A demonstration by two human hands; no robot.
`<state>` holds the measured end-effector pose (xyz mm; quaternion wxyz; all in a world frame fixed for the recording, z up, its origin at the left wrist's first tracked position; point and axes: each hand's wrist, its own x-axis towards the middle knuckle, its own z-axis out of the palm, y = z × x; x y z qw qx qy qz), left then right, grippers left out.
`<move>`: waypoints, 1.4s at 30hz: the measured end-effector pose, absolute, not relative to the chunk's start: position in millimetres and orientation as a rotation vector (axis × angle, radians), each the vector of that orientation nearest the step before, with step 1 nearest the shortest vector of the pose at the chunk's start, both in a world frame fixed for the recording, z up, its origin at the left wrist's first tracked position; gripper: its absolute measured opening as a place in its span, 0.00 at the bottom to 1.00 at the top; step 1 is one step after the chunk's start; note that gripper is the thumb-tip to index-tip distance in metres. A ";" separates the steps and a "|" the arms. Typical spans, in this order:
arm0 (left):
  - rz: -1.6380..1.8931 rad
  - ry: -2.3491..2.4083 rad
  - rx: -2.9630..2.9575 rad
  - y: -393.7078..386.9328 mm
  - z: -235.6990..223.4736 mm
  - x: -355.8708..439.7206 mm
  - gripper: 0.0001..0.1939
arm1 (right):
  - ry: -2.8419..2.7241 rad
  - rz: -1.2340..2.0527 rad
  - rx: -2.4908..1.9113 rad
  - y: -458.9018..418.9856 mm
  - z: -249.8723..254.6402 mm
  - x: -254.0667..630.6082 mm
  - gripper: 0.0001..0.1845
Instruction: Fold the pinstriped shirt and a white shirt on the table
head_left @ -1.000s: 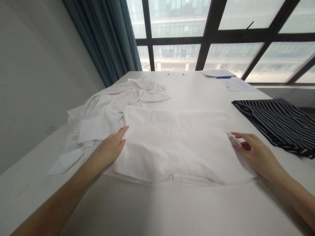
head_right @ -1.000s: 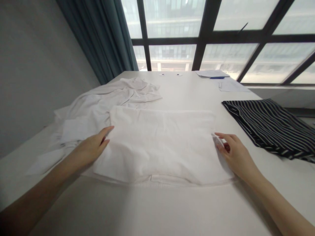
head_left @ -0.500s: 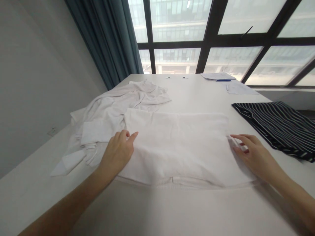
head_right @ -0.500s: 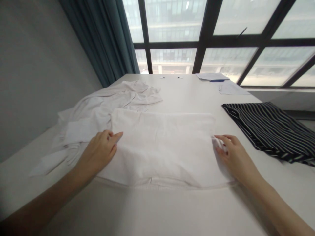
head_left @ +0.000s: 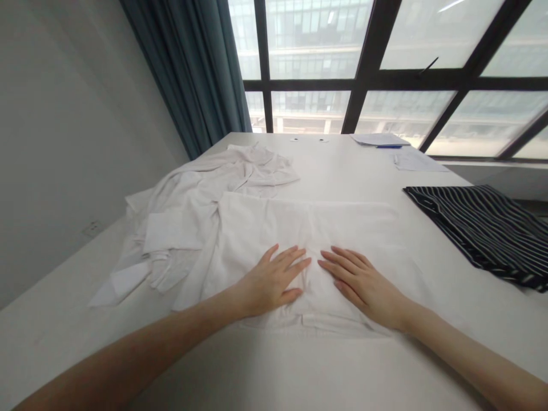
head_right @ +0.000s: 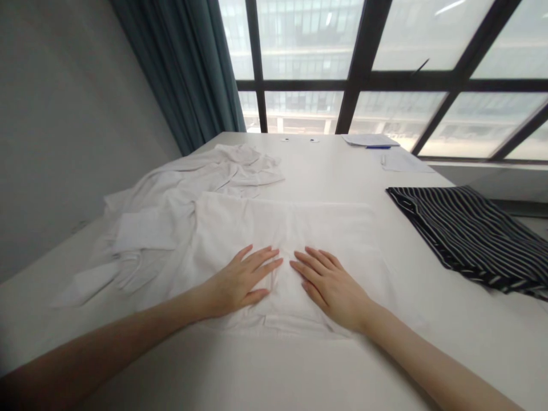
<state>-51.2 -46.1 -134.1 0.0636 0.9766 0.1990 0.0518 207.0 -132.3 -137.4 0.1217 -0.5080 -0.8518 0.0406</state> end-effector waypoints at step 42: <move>-0.008 1.302 2.859 60.2 -139.2 -43.5 0.37 | -2.111 0.059 -2.225 -30.8 -146.2 259.1 0.36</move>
